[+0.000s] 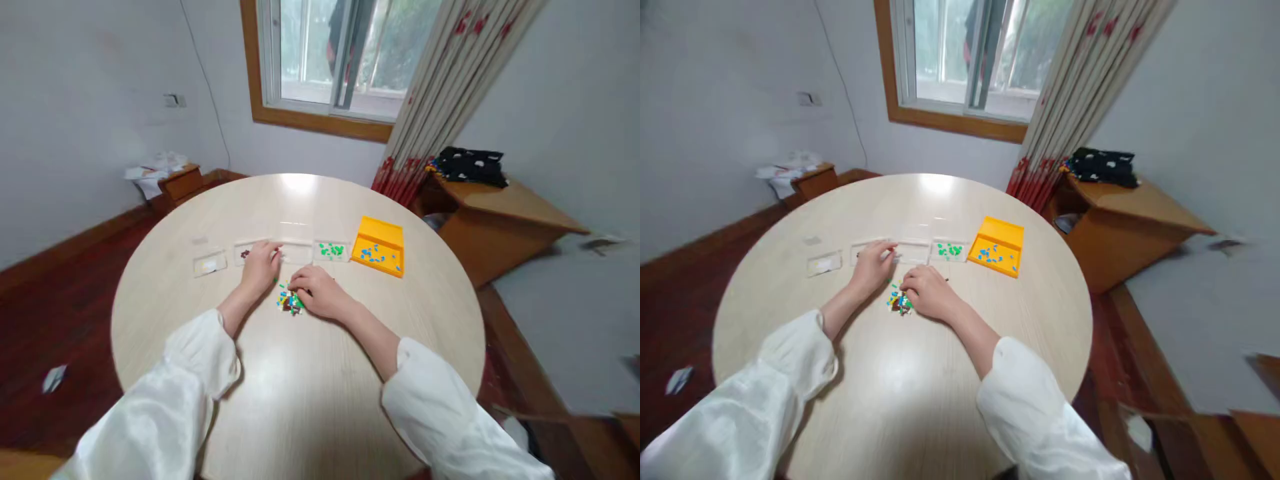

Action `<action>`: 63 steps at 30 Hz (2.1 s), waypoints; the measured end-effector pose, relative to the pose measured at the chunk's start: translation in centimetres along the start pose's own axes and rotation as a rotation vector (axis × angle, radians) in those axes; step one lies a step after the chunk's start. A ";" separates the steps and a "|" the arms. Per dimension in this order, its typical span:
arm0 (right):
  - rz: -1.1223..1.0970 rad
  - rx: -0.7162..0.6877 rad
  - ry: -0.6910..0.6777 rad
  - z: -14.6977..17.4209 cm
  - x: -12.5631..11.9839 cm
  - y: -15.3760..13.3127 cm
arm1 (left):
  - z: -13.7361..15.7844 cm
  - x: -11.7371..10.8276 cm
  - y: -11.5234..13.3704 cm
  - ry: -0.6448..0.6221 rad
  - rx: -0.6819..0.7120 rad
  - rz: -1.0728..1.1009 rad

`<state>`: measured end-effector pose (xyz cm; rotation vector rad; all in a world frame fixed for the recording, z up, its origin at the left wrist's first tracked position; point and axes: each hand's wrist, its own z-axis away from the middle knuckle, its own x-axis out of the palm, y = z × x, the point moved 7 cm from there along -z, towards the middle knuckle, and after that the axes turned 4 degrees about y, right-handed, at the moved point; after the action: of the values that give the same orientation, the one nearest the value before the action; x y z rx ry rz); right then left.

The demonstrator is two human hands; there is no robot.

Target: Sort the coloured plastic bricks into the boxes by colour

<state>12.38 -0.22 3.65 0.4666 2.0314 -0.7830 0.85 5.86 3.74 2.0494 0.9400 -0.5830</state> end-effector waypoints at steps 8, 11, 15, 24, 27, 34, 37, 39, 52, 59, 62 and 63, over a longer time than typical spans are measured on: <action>0.034 0.049 0.040 0.3 -0.1 1.4 | 0.1 -2.2 2.1 -0.077 0.166 -0.107; 0.045 0.069 0.058 0.3 -0.1 1.8 | 0.0 -3.2 2.4 -0.108 0.127 -0.188; 0.093 0.112 0.109 0.3 -0.5 2.3 | 0.1 -3.1 2.5 -0.311 0.089 -0.196; 0.173 0.244 0.078 0.2 -0.8 2.4 | 1.0 -1.7 1.0 -0.627 0.026 -0.122; 0.179 0.233 0.061 0.1 -0.8 2.3 | 1.4 -1.0 0.5 -0.711 0.044 -0.078; 0.141 0.253 0.113 0.4 -1.2 2.5 | 1.7 -0.5 0.6 -0.766 0.063 0.031; 0.091 0.294 0.171 0.8 -2.0 3.3 | 1.6 -0.6 0.9 -0.749 0.051 0.061; 0.051 0.307 0.249 1.1 -3.1 4.1 | 1.4 -0.7 0.8 -0.705 0.023 0.057; 0.082 0.444 0.567 3.1 -6.8 9.6 | 1.1 -0.4 1.1 -0.402 -0.001 0.154; 0.164 0.514 0.548 3.2 -6.4 10.2 | 0.9 -0.6 0.7 -0.314 -0.002 0.174; 0.218 0.529 0.551 3.2 -6.5 10.1 | 0.9 -0.4 0.8 -0.332 -0.004 0.185; 0.231 0.531 0.556 3.3 -6.6 10.1 | 1.0 -0.3 0.9 -0.343 -0.001 0.188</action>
<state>23.81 4.69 4.30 1.3190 2.1863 -1.1394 1.26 4.54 3.80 1.9294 0.5405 -0.7979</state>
